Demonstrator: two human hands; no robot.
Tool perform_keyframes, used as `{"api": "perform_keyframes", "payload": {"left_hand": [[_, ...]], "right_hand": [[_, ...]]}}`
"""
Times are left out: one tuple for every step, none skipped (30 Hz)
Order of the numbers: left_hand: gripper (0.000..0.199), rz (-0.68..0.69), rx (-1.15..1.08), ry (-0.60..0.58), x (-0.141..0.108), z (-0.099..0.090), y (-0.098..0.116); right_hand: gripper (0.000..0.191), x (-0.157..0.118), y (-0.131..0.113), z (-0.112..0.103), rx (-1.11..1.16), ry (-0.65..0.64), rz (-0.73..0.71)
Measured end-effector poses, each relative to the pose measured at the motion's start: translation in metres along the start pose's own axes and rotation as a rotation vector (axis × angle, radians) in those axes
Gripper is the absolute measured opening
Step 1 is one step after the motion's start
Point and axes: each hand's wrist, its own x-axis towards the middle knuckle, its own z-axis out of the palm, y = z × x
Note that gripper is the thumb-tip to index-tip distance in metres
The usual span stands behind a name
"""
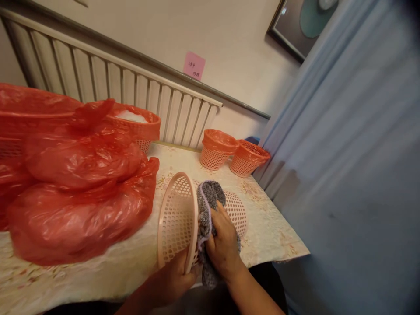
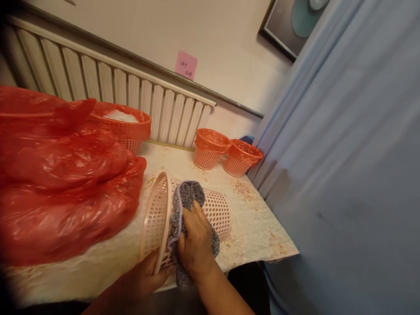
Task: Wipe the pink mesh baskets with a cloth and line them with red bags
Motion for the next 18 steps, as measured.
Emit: {"api": "perform_keyframes", "payload": {"left_hand": [[0.051,0.003,-0.018,-0.012,0.000,0.000,0.002],[0.052,0.002,-0.038,-0.029,0.000,-0.001,0.004],[0.053,-0.005,-0.055,-0.051,0.000,-0.002,0.007],[0.055,-0.020,-0.072,-0.073,0.000,-0.003,0.011],[0.057,-0.038,-0.087,-0.090,-0.001,-0.004,0.015],[0.060,-0.054,-0.097,-0.102,-0.001,-0.005,0.018],[0.062,-0.062,-0.103,-0.107,-0.002,-0.005,0.021],[0.063,-0.061,-0.104,-0.104,-0.003,-0.005,0.022],[0.065,-0.053,-0.102,-0.096,-0.003,-0.005,0.021],[0.066,-0.041,-0.100,-0.088,-0.003,-0.005,0.019],[0.066,-0.029,-0.098,-0.081,-0.003,-0.005,0.015],[0.067,-0.020,-0.095,-0.077,-0.003,-0.006,0.011],[0.067,-0.014,-0.090,-0.073,-0.003,-0.006,0.006],[0.068,-0.010,-0.083,-0.074,-0.002,-0.007,0.001],[0.068,-0.007,-0.076,-0.079,-0.002,-0.008,-0.004],[0.069,-0.007,-0.071,-0.084,-0.001,-0.010,-0.007],[0.069,-0.010,-0.068,-0.085,-0.001,-0.011,-0.009],[0.069,-0.015,-0.069,-0.085,0.000,-0.012,-0.010]], "right_hand": [[0.048,0.002,0.009,-0.002,-0.005,0.013,0.031],[0.044,0.004,0.019,-0.004,-0.017,0.033,0.079],[0.041,0.005,0.032,-0.006,-0.032,0.056,0.138],[0.038,0.005,0.045,-0.008,-0.048,0.082,0.206],[0.036,0.005,0.059,-0.010,-0.065,0.104,0.270],[0.037,0.003,0.073,-0.013,-0.080,0.123,0.326],[0.037,0.000,0.085,-0.015,-0.098,0.140,0.377],[0.037,-0.004,0.096,-0.018,-0.118,0.155,0.422],[0.037,-0.008,0.104,-0.021,-0.137,0.172,0.465],[0.036,-0.013,0.110,-0.023,-0.153,0.195,0.507],[0.036,-0.018,0.114,-0.025,-0.160,0.224,0.551],[0.037,-0.022,0.116,-0.026,-0.157,0.261,0.599],[0.038,-0.027,0.117,-0.027,-0.146,0.308,0.649],[0.039,-0.032,0.116,-0.026,-0.132,0.354,0.695],[0.040,-0.037,0.115,-0.024,-0.120,0.396,0.729],[0.040,-0.043,0.113,-0.021,-0.112,0.427,0.743],[0.040,-0.049,0.110,-0.017,-0.110,0.449,0.734],[0.040,-0.056,0.106,-0.012,-0.114,0.458,0.704]]}}
